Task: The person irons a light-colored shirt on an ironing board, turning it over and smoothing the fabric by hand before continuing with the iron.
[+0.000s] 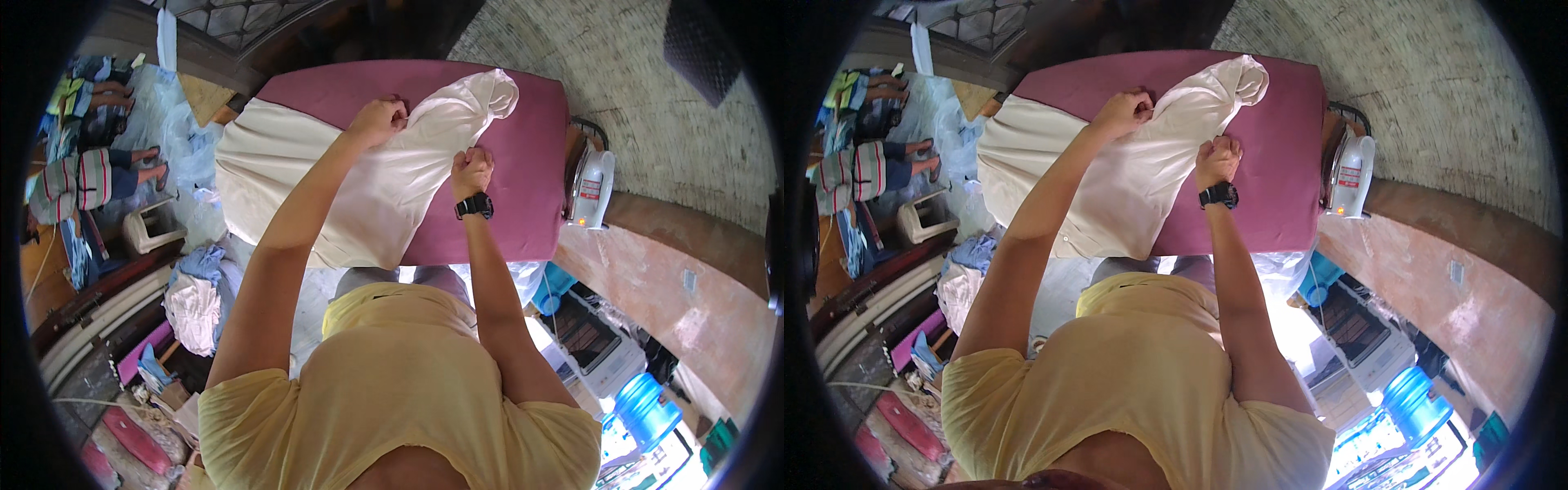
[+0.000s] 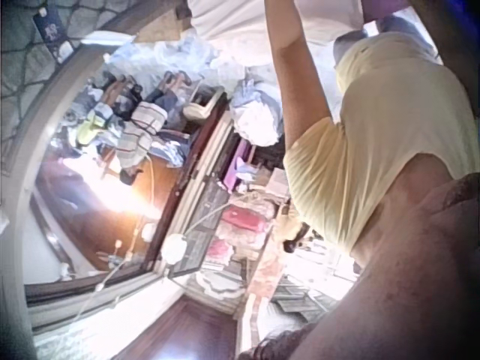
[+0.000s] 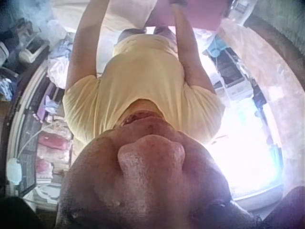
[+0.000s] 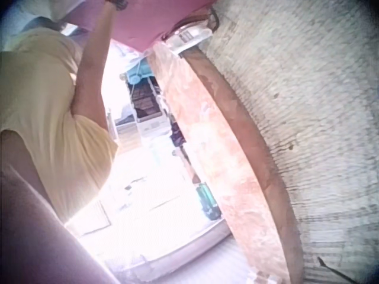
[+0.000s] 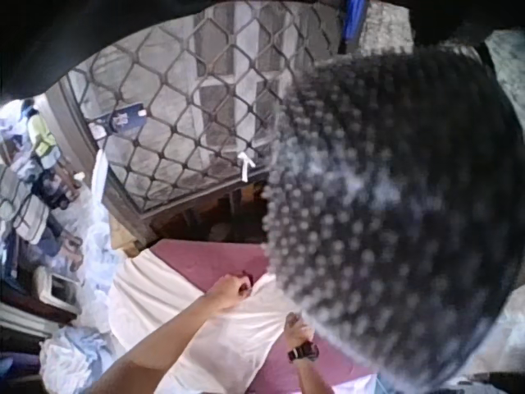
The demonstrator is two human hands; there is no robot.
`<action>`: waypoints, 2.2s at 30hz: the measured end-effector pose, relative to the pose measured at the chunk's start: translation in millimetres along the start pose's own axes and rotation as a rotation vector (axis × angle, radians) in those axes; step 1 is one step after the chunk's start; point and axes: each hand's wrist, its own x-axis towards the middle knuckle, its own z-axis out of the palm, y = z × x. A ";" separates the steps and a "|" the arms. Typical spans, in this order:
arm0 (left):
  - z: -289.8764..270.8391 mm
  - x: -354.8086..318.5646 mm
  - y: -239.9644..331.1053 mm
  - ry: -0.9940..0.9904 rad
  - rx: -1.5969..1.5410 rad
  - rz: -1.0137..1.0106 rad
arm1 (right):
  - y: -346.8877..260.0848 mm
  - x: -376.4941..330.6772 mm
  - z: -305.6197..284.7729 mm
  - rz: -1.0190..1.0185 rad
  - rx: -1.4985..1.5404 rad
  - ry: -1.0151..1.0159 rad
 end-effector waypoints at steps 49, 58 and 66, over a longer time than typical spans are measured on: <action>6.2 30.0 1.3 0.384 0.190 0.286 | -10.3 17.1 -1.1 0.179 0.164 0.181; 50.4 13.0 76.1 0.225 0.026 0.456 | 12.9 47.7 -14.9 0.048 0.233 0.304; 84.1 23.3 84.6 0.226 -0.208 0.369 | 30.1 61.7 -17.4 0.441 0.753 0.141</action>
